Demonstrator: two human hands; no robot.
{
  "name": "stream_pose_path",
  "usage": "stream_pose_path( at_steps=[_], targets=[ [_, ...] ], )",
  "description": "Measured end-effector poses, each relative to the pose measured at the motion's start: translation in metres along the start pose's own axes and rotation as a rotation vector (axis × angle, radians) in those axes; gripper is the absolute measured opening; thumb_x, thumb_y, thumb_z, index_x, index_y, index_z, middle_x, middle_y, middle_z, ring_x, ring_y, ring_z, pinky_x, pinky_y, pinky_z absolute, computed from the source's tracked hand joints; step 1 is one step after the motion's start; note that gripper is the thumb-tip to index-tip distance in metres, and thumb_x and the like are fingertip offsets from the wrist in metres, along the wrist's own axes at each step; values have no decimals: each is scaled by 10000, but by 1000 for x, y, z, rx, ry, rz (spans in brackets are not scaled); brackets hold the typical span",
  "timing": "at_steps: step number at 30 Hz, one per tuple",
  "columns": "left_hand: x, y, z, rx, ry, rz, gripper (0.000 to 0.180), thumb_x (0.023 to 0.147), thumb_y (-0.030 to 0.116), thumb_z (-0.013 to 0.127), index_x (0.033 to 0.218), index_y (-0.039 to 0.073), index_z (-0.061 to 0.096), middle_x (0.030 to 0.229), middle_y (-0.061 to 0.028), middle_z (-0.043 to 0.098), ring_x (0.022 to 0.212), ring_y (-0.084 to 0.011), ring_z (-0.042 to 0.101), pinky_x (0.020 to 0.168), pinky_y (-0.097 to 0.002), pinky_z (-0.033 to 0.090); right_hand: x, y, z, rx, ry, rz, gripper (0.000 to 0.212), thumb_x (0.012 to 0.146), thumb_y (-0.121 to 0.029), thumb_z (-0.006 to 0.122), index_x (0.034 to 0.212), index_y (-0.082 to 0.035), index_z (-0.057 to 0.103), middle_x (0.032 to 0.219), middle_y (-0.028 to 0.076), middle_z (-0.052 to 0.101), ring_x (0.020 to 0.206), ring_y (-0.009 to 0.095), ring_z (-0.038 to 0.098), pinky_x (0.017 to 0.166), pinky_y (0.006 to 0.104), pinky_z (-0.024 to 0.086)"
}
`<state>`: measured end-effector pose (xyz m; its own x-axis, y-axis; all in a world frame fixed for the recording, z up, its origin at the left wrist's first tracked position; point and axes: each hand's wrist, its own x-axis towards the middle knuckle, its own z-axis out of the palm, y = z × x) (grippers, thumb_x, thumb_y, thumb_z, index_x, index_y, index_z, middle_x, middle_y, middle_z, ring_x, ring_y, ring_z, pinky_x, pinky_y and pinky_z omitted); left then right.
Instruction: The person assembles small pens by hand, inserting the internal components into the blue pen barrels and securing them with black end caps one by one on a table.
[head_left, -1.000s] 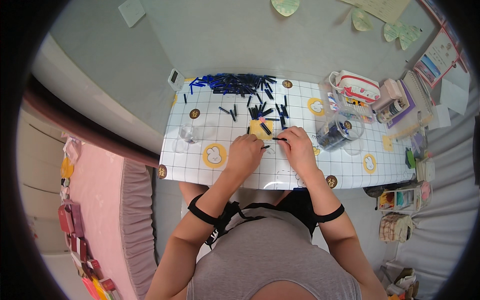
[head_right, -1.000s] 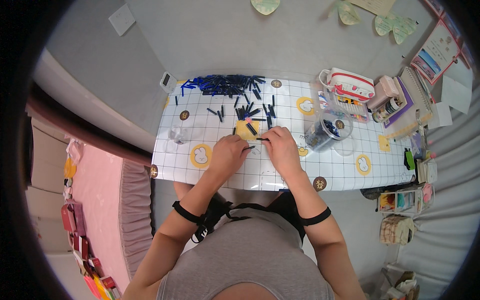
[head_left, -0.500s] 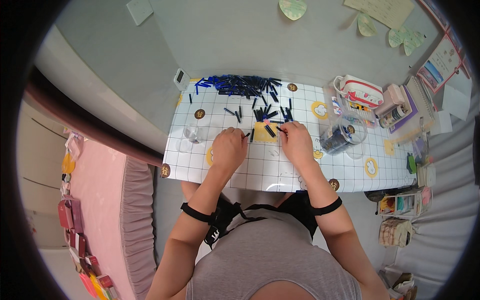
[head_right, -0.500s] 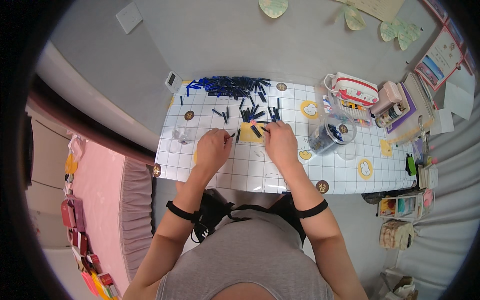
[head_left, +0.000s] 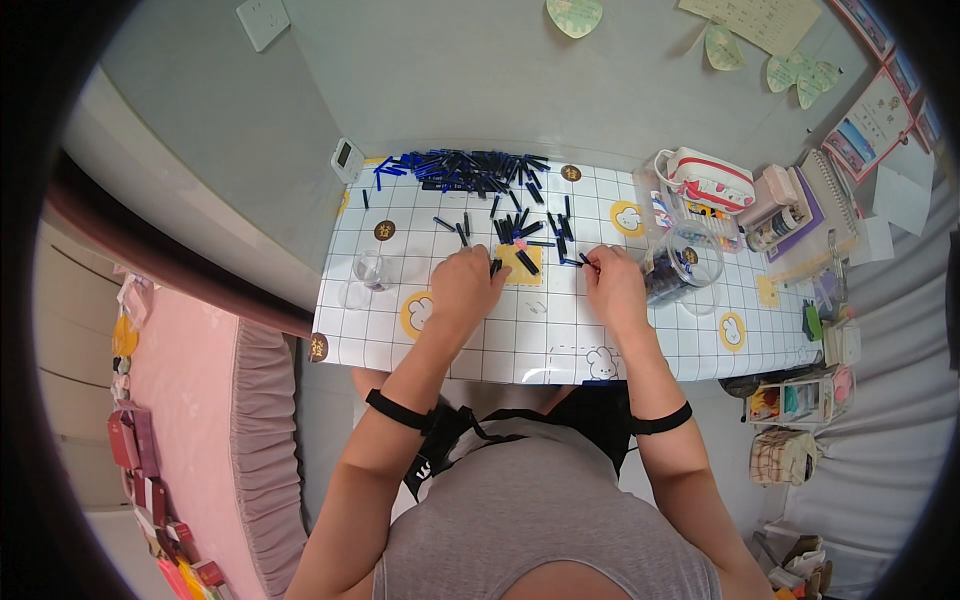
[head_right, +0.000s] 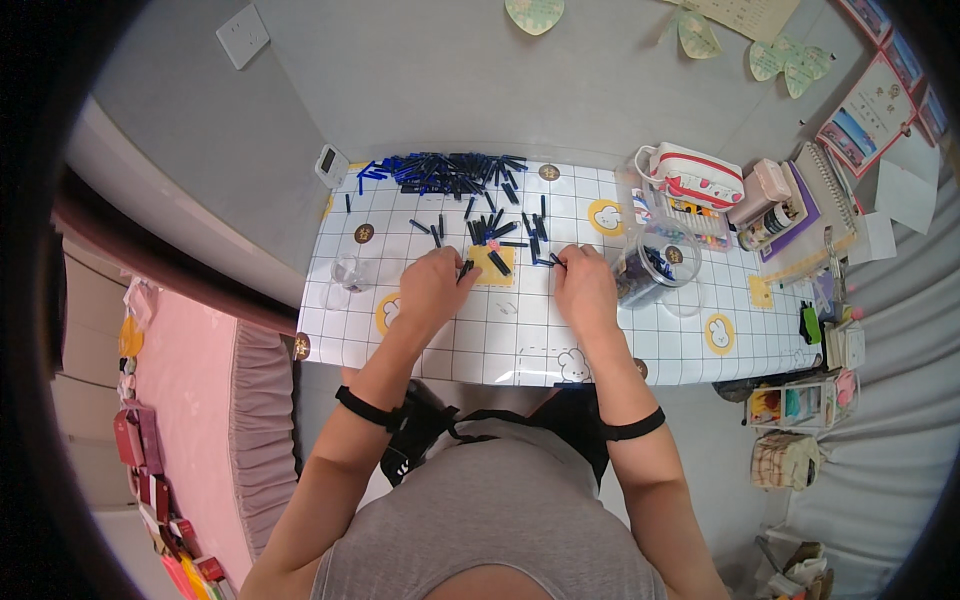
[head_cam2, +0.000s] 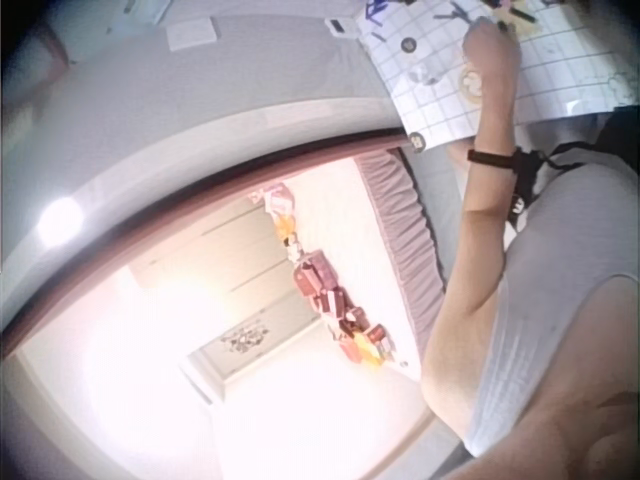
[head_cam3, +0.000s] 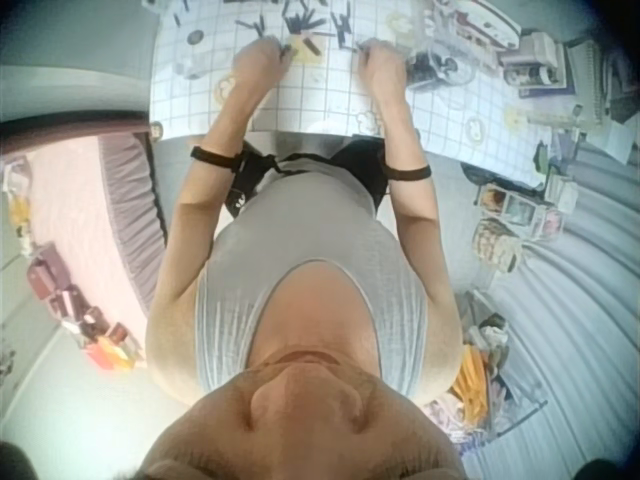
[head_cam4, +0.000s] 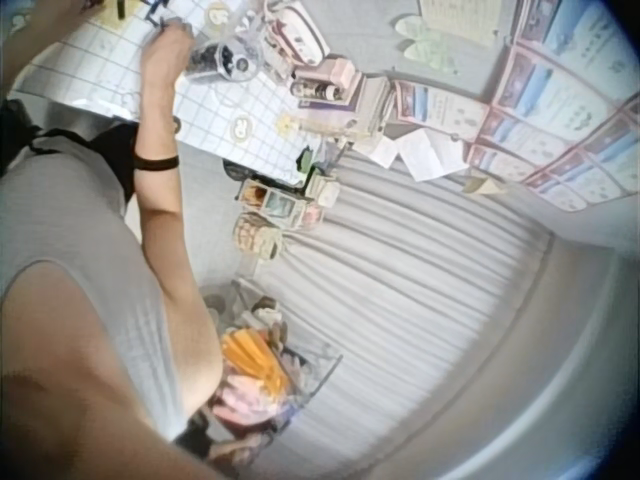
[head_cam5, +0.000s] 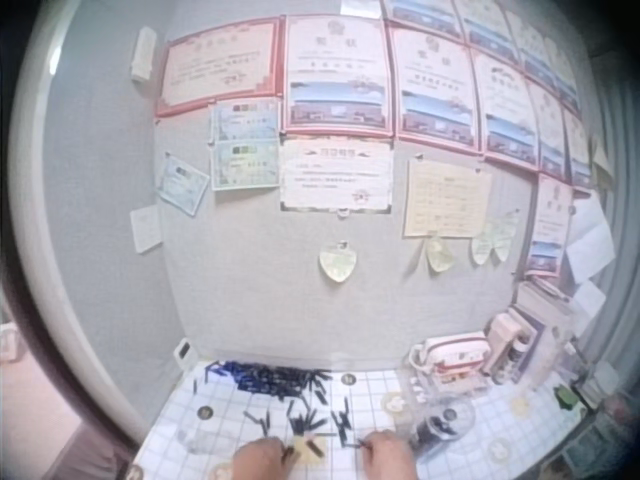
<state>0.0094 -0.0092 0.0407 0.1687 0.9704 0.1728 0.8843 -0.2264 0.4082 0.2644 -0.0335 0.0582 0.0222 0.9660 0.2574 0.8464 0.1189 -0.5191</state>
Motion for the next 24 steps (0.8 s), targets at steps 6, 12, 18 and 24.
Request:
stream_pose_path(
  at_steps=[6,12,18,24],
  targets=[
    [3,5,-2,-43,-69,-82,285,916,327,857,964,64,759,912,-106,777,871,-328,755,746,-449,593,2,0,4,-48,37,18,94,921,-42,754,1012,-16,748,1040,177,716,1029,411,678,921,505,563],
    [6,2,-5,-68,-152,-98,293,892,318,882,998,60,791,879,-80,790,857,-291,763,753,-421,603,4,5,18,-87,4,-184,141,881,-21,778,1017,-53,760,1065,110,733,1069,353,645,961,444,563],
    [4,7,-12,-97,-220,-110,274,896,311,877,997,65,814,888,-77,798,863,-278,769,758,-409,606,6,11,16,-55,-3,-218,204,855,14,778,1032,-79,818,1096,85,752,1102,330,653,971,424,569],
    [3,12,-11,-27,-243,-70,256,924,294,837,983,46,808,914,-126,792,870,-319,766,777,-426,607,7,21,-1,-15,-123,-421,197,814,40,785,970,-70,834,1041,81,763,1083,320,674,967,410,573]
  ],
)
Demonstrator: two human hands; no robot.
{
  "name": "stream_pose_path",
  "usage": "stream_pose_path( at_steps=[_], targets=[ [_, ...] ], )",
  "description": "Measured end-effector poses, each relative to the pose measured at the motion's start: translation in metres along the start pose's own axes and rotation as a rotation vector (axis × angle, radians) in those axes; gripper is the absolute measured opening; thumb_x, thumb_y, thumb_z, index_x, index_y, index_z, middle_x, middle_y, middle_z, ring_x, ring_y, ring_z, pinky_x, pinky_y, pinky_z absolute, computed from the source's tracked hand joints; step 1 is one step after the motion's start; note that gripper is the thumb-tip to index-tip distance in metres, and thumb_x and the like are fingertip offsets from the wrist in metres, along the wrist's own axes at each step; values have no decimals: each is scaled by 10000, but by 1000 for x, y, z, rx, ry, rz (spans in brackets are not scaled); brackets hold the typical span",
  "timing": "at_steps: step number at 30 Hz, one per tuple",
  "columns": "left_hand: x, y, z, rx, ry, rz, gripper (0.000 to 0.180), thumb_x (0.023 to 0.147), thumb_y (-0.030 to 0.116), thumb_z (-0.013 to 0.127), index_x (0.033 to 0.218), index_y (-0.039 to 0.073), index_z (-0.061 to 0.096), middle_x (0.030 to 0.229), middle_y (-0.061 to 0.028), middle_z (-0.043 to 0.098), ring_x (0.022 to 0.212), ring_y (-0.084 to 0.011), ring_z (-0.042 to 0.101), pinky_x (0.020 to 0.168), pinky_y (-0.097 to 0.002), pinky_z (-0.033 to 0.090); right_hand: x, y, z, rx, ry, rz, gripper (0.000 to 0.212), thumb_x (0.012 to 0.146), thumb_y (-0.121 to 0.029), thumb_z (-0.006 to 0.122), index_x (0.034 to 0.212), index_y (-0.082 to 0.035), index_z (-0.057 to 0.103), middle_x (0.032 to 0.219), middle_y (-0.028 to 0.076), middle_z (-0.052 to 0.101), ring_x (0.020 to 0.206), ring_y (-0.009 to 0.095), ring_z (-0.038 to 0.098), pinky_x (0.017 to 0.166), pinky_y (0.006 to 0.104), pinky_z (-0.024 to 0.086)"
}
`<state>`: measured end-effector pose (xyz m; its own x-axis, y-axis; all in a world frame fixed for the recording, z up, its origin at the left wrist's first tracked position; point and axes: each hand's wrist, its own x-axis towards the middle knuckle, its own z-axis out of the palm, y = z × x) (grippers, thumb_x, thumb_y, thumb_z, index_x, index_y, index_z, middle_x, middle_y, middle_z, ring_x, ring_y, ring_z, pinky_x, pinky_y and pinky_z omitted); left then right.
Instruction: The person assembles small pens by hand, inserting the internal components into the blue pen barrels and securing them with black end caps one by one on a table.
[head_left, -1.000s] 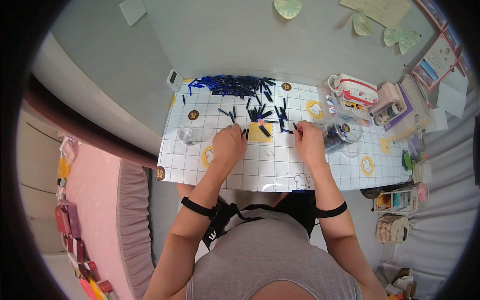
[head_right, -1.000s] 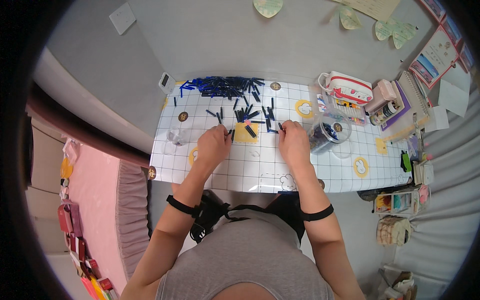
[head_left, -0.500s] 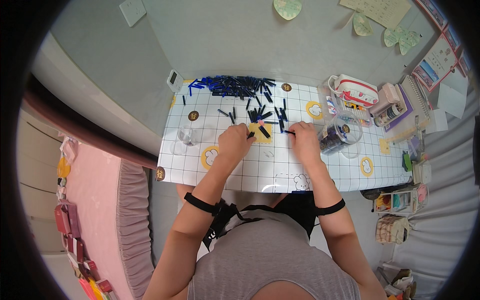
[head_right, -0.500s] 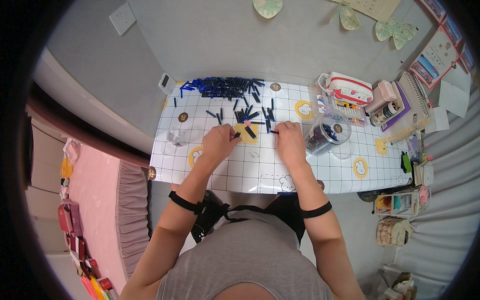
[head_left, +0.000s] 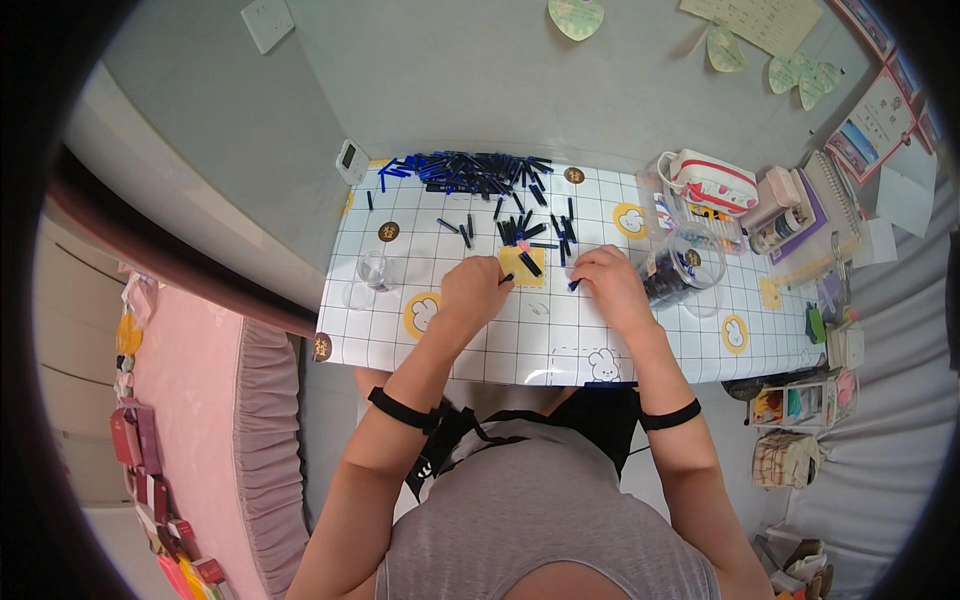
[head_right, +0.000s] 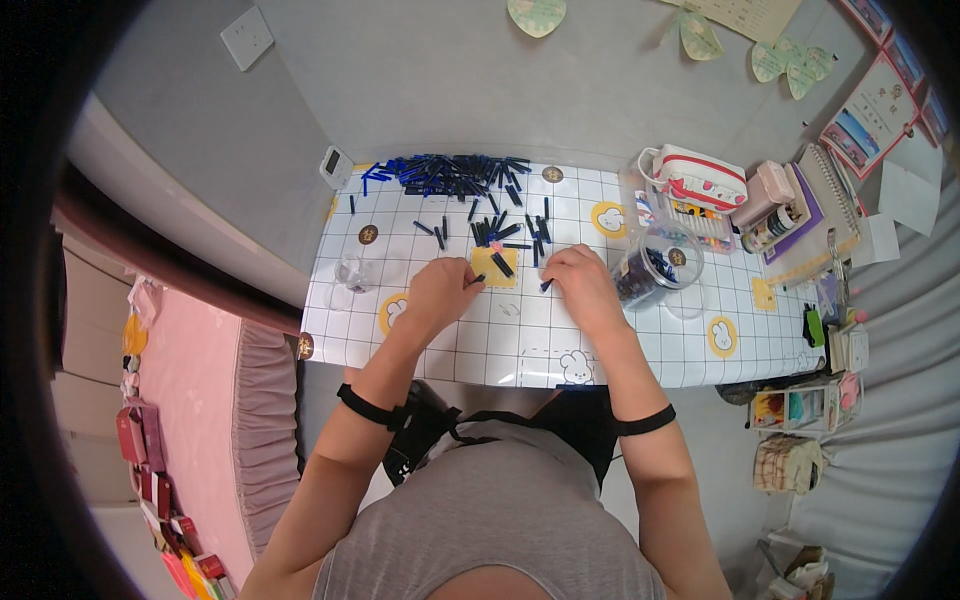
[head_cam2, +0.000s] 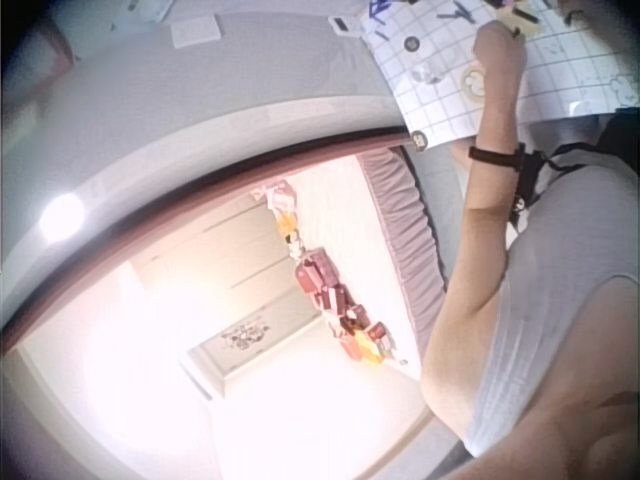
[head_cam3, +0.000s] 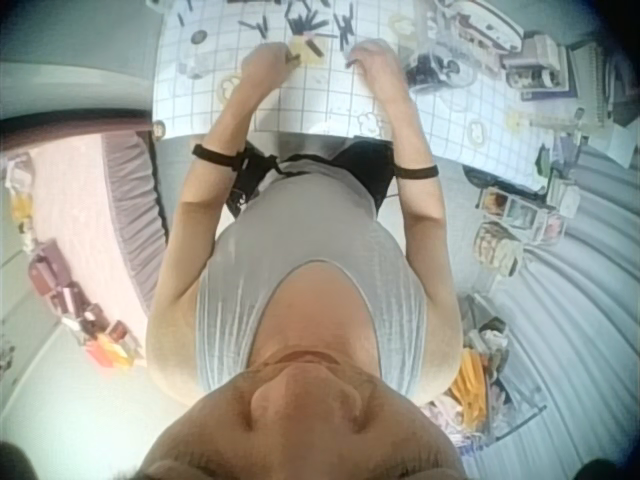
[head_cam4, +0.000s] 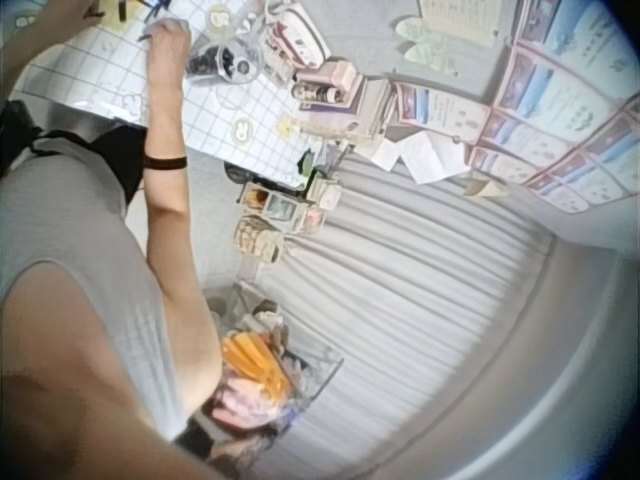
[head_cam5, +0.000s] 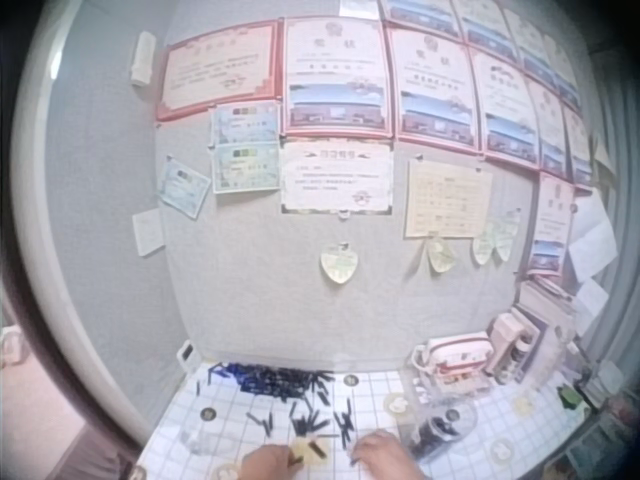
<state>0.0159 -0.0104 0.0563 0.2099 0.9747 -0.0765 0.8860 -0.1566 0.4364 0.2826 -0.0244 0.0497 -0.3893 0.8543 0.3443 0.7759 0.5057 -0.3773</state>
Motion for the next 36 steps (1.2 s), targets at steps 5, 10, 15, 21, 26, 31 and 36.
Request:
stream_pose_path(
  at_steps=[5,10,15,21,26,31,36],
  targets=[
    [-4,-2,5,-26,69,53,223,948,253,807,957,31,792,921,-159,781,870,-349,756,778,-446,601,-9,-29,-10,59,128,287,138,849,-15,818,983,-36,792,1040,135,776,1019,359,707,898,451,576],
    [-6,5,12,-104,87,96,210,971,227,784,933,22,770,922,-156,771,858,-352,744,765,-454,589,-15,-24,7,104,90,556,166,877,-84,840,976,0,736,1010,207,751,920,419,724,821,514,581],
    [-13,1,20,-175,158,167,202,963,224,798,951,26,759,920,-139,751,841,-351,728,752,-460,577,-13,-38,9,-75,89,533,159,904,-108,815,977,0,724,953,203,739,903,430,732,813,517,590],
    [-19,8,20,-287,135,181,197,964,207,799,963,18,745,970,-136,746,891,-353,732,785,-461,582,-5,-41,6,-133,12,511,106,870,-86,803,947,-23,767,957,202,742,929,420,735,838,510,601],
    [-23,13,27,-493,150,251,174,949,154,829,992,7,746,902,-124,739,753,-269,712,692,-390,559,-10,-42,3,-43,-74,342,136,832,-43,821,960,-35,775,932,167,765,909,383,741,836,498,590],
    [-38,7,41,-613,219,313,159,938,90,843,1001,-3,731,872,-106,726,679,-190,663,636,-324,523,-15,-50,5,65,-43,393,169,835,5,828,987,-23,758,933,159,774,906,352,751,828,456,600],
    [-40,7,39,-709,336,333,138,944,72,835,1020,1,745,918,-95,743,713,-193,679,641,-312,535,-29,-47,29,639,105,493,215,881,13,864,1070,-20,767,969,98,793,920,200,770,824,337,601]
  ],
)
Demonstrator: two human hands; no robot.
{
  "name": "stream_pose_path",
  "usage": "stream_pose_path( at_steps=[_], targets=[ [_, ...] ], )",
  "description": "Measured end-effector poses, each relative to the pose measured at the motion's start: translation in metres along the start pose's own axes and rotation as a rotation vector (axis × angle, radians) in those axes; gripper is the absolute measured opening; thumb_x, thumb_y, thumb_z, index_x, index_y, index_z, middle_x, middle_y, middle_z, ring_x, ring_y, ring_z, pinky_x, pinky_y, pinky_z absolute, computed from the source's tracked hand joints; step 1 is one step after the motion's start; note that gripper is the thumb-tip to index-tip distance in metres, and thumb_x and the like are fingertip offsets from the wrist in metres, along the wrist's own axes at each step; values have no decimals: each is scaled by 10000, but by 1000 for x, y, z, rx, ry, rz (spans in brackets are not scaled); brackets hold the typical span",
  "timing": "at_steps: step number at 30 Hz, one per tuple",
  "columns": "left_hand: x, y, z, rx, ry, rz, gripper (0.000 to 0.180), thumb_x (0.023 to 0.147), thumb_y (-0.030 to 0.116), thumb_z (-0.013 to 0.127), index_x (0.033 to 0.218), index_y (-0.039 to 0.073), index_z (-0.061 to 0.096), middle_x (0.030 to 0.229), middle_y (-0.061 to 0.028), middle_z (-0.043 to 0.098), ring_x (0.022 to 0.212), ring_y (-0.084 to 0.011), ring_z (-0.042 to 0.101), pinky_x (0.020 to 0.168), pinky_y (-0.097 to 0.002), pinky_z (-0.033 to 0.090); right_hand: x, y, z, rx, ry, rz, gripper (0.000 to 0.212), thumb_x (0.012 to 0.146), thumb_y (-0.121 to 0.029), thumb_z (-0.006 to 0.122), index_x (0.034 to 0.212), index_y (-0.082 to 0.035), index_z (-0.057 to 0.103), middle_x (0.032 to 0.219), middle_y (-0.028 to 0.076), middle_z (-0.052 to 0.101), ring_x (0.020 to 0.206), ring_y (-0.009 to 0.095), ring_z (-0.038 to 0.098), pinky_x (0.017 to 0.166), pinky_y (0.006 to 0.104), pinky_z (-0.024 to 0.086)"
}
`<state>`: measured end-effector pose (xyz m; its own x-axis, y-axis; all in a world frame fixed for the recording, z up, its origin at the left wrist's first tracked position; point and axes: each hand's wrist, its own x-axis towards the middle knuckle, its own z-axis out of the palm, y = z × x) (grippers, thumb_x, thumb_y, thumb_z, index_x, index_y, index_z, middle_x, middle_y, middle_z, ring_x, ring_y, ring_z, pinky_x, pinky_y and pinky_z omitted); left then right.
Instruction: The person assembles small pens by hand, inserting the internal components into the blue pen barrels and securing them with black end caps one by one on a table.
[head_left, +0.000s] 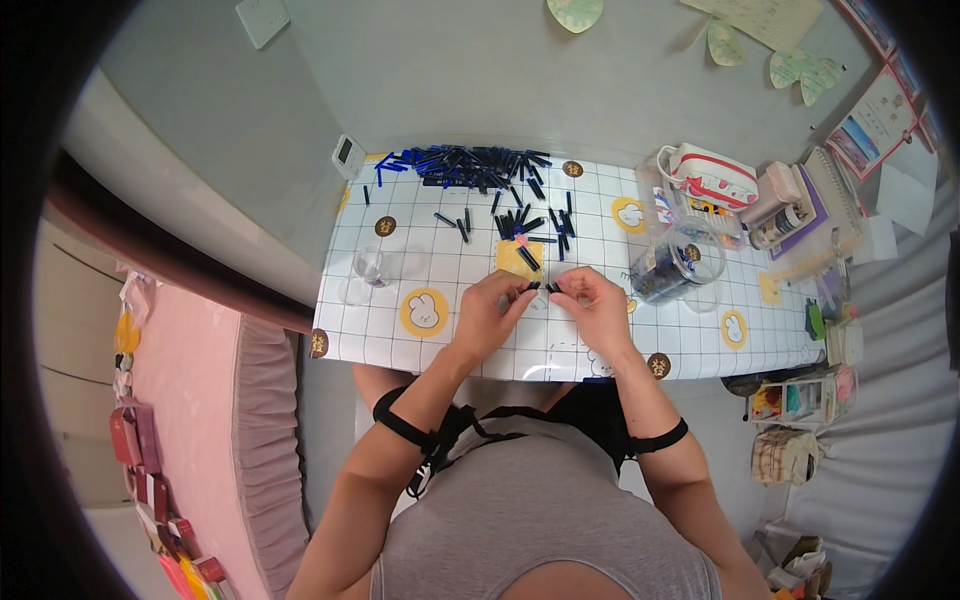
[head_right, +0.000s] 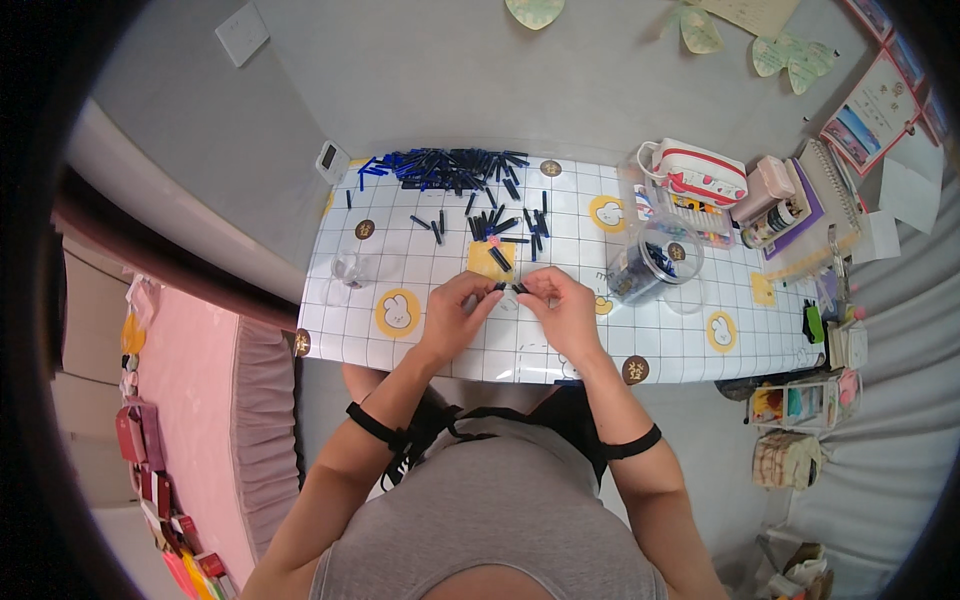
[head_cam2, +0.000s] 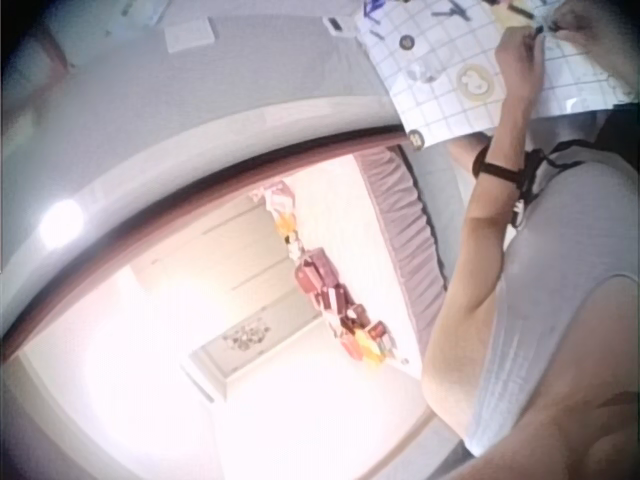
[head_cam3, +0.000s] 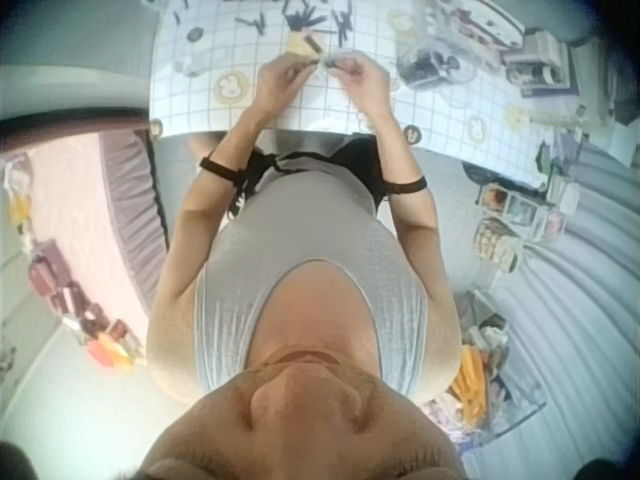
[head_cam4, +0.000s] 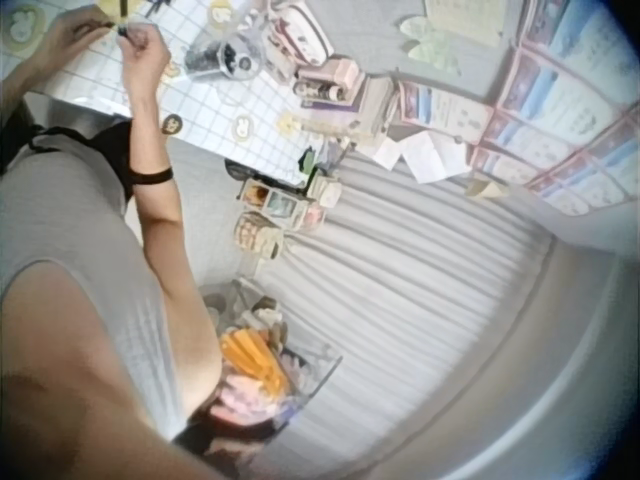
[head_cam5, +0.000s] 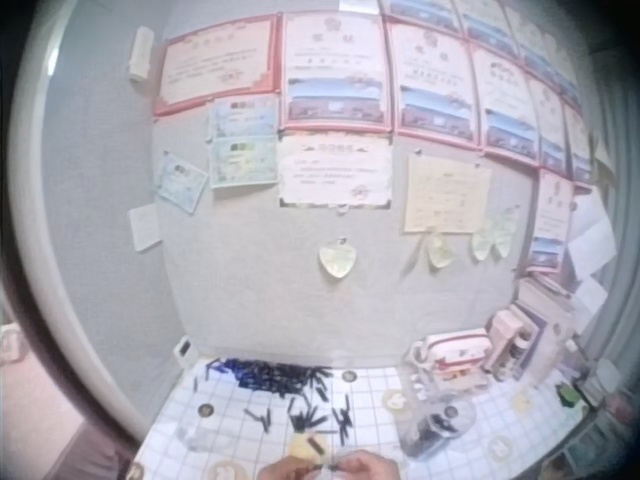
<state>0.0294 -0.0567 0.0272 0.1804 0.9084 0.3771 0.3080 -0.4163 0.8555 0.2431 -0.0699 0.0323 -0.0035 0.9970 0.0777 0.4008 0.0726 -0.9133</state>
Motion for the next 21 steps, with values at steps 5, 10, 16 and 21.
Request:
stream_pose_path(
  at_steps=[5,10,16,21],
  targets=[
    [-1,1,-4,-46,-57,-24,130,943,59,837,1041,5,771,943,-80,761,744,-153,673,646,-300,523,-4,16,24,346,25,-112,253,901,25,858,1142,-23,793,1037,88,800,936,146,759,814,286,589],
    [-3,-4,-5,-74,-38,-9,128,933,54,847,1046,9,808,965,-72,794,778,-125,691,673,-272,538,-7,4,18,142,16,-194,202,902,12,859,1095,-11,805,1058,98,809,941,185,770,802,291,591],
    [-3,0,-6,-71,-84,-115,161,920,41,860,1076,13,831,1002,-106,822,880,-182,779,757,-297,624,-11,4,19,106,59,-246,199,897,-15,872,1088,-27,815,1041,108,817,906,221,771,770,299,588],
    [-3,-4,-6,-69,-70,-49,193,915,2,842,1107,13,822,1036,-112,819,911,-211,798,784,-321,648,-14,1,22,36,84,-212,213,889,-38,886,1093,-51,827,1028,112,820,884,230,767,730,310,577]
  ],
)
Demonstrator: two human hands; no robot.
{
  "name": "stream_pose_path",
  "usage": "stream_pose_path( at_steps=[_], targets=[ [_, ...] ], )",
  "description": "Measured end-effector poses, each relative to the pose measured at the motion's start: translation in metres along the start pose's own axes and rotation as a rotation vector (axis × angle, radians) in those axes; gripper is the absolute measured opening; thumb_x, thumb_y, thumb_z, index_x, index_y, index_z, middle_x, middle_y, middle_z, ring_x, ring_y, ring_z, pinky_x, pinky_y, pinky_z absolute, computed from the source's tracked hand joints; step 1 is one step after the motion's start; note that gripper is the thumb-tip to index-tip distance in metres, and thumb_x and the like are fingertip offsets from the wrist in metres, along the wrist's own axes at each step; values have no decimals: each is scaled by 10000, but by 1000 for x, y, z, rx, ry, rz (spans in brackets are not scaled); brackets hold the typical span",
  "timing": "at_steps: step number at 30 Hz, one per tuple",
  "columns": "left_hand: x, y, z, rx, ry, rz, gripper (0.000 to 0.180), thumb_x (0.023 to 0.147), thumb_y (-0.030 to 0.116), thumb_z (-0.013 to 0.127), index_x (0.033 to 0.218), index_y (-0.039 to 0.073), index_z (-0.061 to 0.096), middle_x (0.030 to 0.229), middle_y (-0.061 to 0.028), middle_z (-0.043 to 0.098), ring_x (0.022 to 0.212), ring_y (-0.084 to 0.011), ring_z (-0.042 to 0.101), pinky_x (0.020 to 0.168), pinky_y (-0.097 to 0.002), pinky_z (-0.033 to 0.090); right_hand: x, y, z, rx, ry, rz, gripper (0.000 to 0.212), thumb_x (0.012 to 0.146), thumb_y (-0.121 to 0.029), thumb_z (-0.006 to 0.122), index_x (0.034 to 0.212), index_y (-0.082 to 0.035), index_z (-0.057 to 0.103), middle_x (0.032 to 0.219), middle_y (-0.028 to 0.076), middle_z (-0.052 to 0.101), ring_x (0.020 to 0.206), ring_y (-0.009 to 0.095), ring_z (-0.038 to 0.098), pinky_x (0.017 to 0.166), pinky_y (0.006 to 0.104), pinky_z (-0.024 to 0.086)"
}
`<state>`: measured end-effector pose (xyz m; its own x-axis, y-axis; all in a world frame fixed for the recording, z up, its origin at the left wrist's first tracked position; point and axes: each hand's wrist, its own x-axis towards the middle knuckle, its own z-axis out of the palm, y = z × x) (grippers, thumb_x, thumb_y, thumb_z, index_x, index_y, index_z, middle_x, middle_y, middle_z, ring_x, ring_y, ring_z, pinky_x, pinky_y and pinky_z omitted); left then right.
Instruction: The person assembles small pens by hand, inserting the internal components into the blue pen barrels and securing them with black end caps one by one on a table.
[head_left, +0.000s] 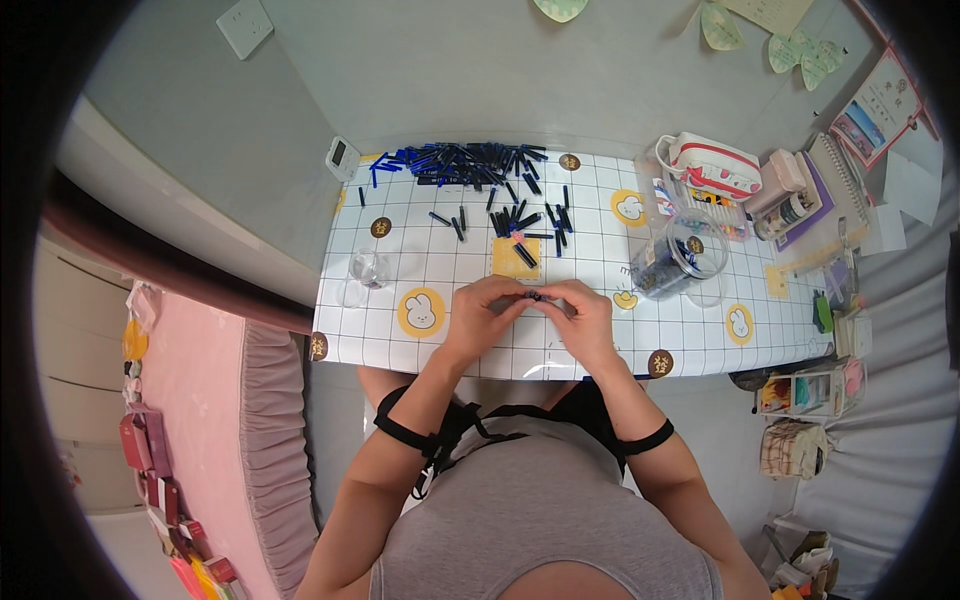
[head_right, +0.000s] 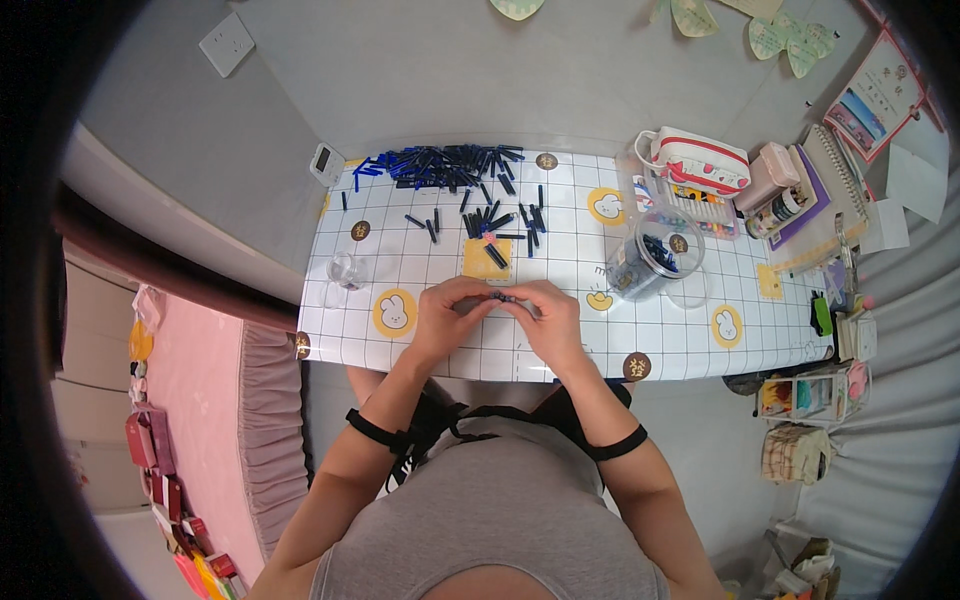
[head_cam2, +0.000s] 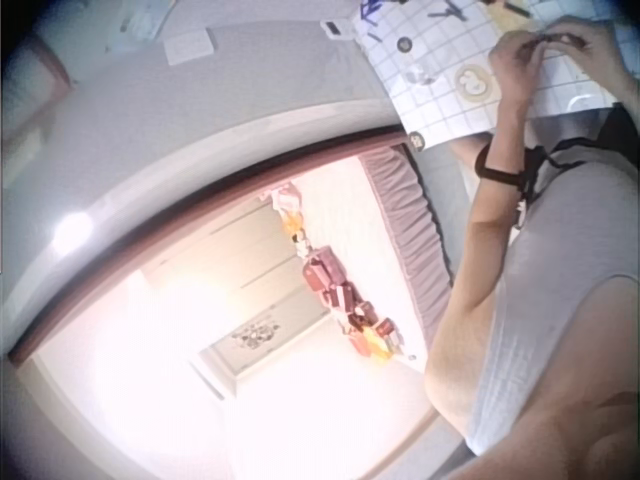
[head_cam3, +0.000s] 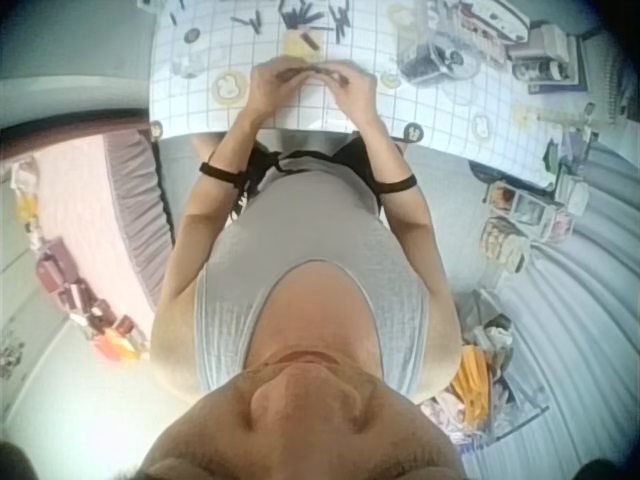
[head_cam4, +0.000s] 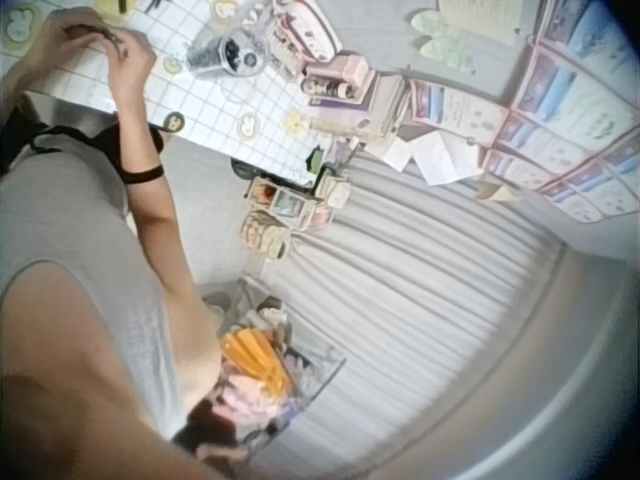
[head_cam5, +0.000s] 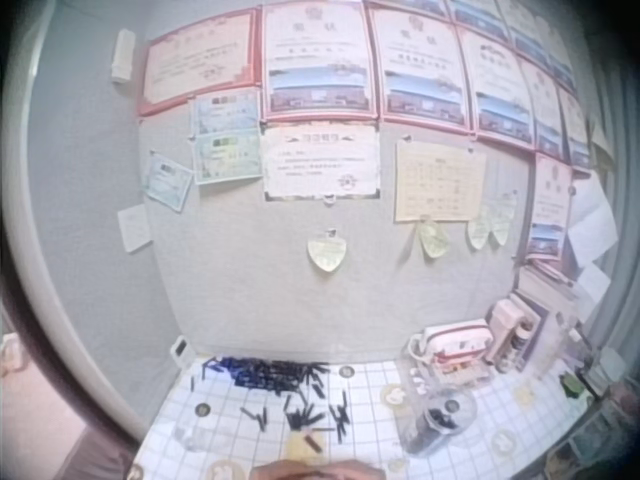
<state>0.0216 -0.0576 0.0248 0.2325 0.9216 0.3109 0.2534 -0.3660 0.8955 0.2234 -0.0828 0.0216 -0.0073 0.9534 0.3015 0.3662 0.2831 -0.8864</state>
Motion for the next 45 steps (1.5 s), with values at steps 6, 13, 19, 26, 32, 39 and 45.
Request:
stream_pose_path(
  at_steps=[6,13,19,26,32,39,45],
  targets=[
    [2,5,0,42,-17,21,215,909,-12,834,1121,17,820,1061,-127,817,923,-240,808,813,-326,657,0,1,1,-36,29,-32,227,887,-60,890,1106,-63,832,1007,114,813,826,230,747,665,314,554],
    [1,3,0,12,-3,9,258,913,2,834,1170,32,826,1079,-133,819,926,-248,811,801,-329,653,0,4,4,-57,37,-58,271,877,-55,893,1141,-58,834,968,116,801,789,220,727,607,303,541],
    [2,3,-1,1,-73,-30,229,949,-32,800,1177,-22,810,1137,-140,809,991,-204,798,863,-308,657,1,5,4,-69,48,-93,261,878,-46,885,1134,-45,835,964,145,791,801,241,733,622,318,561],
    [3,3,0,-31,-41,0,220,932,1,830,1150,-5,803,1090,-131,811,965,-234,812,851,-334,676,0,2,3,-103,39,-144,216,904,-18,840,1118,-35,811,995,140,791,856,311,758,705,360,597],
    [5,11,-2,55,-44,83,204,920,16,840,1121,6,809,1061,-133,809,934,-266,803,816,-343,652,-3,-3,3,-121,54,-199,218,912,7,817,1123,-16,767,1009,136,786,900,323,763,750,369,603],
    [13,36,-4,80,-46,230,189,910,7,842,1097,19,815,1037,-135,813,904,-285,791,796,-352,628,-3,-14,-8,-108,157,-299,240,889,42,820,1113,-24,766,1009,136,774,873,316,752,749,373,601],
    [37,74,16,20,-75,393,230,901,-33,842,1125,16,824,1076,-127,830,933,-241,802,819,-329,638,6,-47,-58,-179,237,-341,206,837,7,876,1023,-22,795,968,121,791,870,285,761,754,364,601]
  ],
)
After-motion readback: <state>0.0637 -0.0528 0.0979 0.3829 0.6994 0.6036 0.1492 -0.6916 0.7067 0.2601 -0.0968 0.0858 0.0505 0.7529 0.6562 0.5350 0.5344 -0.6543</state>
